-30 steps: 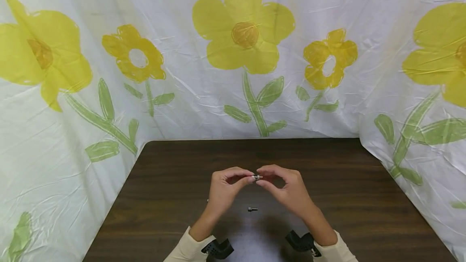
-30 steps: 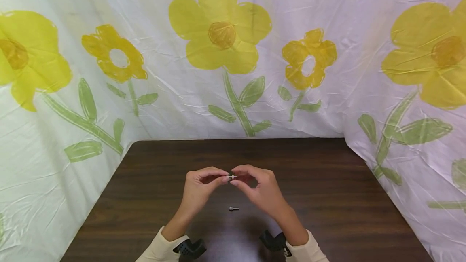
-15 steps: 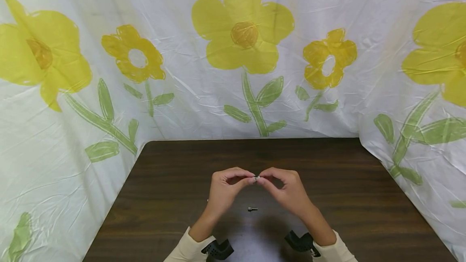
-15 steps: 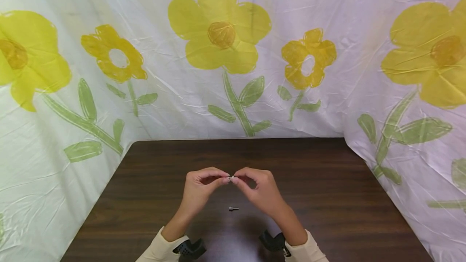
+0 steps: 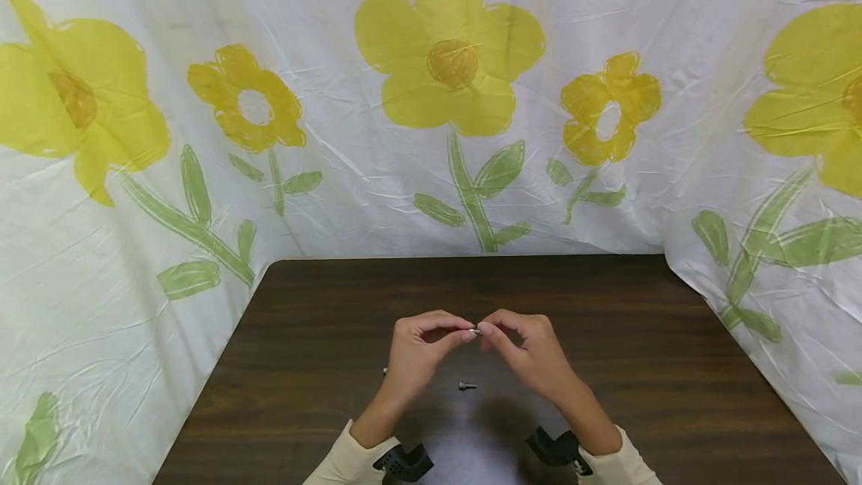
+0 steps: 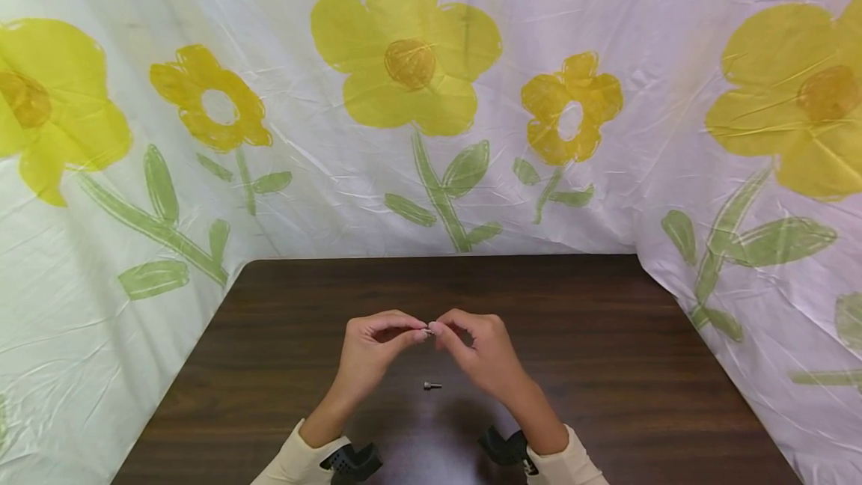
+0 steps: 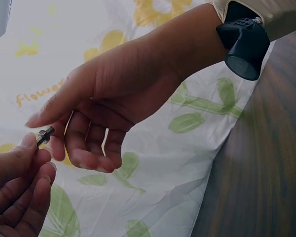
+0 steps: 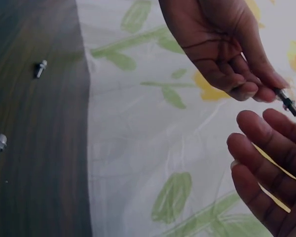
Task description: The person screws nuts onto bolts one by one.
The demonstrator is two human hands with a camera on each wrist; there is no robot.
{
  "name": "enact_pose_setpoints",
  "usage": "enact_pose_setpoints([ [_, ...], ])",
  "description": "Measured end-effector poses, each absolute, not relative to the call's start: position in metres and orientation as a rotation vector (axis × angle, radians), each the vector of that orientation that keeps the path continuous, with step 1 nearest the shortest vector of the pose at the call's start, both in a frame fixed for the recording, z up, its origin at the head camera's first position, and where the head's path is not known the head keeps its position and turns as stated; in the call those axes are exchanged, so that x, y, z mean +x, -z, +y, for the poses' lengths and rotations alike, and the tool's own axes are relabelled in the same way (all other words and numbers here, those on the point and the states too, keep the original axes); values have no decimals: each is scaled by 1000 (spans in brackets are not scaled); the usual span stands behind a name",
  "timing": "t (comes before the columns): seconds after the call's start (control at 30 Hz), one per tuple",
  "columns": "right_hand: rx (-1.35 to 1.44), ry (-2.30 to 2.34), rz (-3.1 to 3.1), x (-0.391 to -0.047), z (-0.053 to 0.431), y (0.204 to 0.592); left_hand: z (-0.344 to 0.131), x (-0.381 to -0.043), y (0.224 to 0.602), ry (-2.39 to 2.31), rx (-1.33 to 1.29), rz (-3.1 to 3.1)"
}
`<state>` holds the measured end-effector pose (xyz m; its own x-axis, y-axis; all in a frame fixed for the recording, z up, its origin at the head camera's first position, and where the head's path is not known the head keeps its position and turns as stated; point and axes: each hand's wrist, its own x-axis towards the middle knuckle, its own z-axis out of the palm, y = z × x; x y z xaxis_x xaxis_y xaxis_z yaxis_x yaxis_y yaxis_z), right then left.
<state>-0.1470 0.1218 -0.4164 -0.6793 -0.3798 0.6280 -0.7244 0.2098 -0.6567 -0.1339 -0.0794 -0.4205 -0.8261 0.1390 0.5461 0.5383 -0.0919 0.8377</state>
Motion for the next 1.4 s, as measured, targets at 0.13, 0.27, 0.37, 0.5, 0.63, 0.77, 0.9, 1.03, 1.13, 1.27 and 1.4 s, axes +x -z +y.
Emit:
enact_pose_setpoints([
  [0.13, 1066, -1465, -2119, -148, 125, 417, -81, -135, 420, 1977, -740, -1900],
  [0.27, 1120, -1448, -2043, -149, 126, 416, -82, -135, 419, 1969, -732, -1898],
  [0.37, 1142, -1436, -2001, -150, 126, 415, -83, -135, 418, 1972, -733, -1898],
  [0.5, 1139, -1422, -1992, -151, 126, 415, -83, -136, 418, 1979, -750, -1894],
  [0.63, 1128, -1418, -2017, -151, 126, 415, -83, -135, 418, 1989, -762, -1884],
  [0.77, 1133, -1438, -2038, -151, 125, 417, -82, -135, 419, 1994, -765, -1878],
  [0.9, 1149, -1466, -2038, -150, 123, 418, -81, -135, 419, 1998, -776, -1874],
  [1.03, 1137, -1480, -2055, -150, 122, 418, -81, -135, 419, 2005, -782, -1878],
  [1.13, 1113, -1483, -2086, -149, 121, 418, -80, -135, 419, 2003, -775, -1887],
  [1.27, 1086, -1476, -2124, -147, 121, 416, -80, -134, 420, 2006, -763, -1894],
  [1.4, 1071, -1478, -2154, -147, 121, 415, -79, -134, 420, 2000, -765, -1891],
])
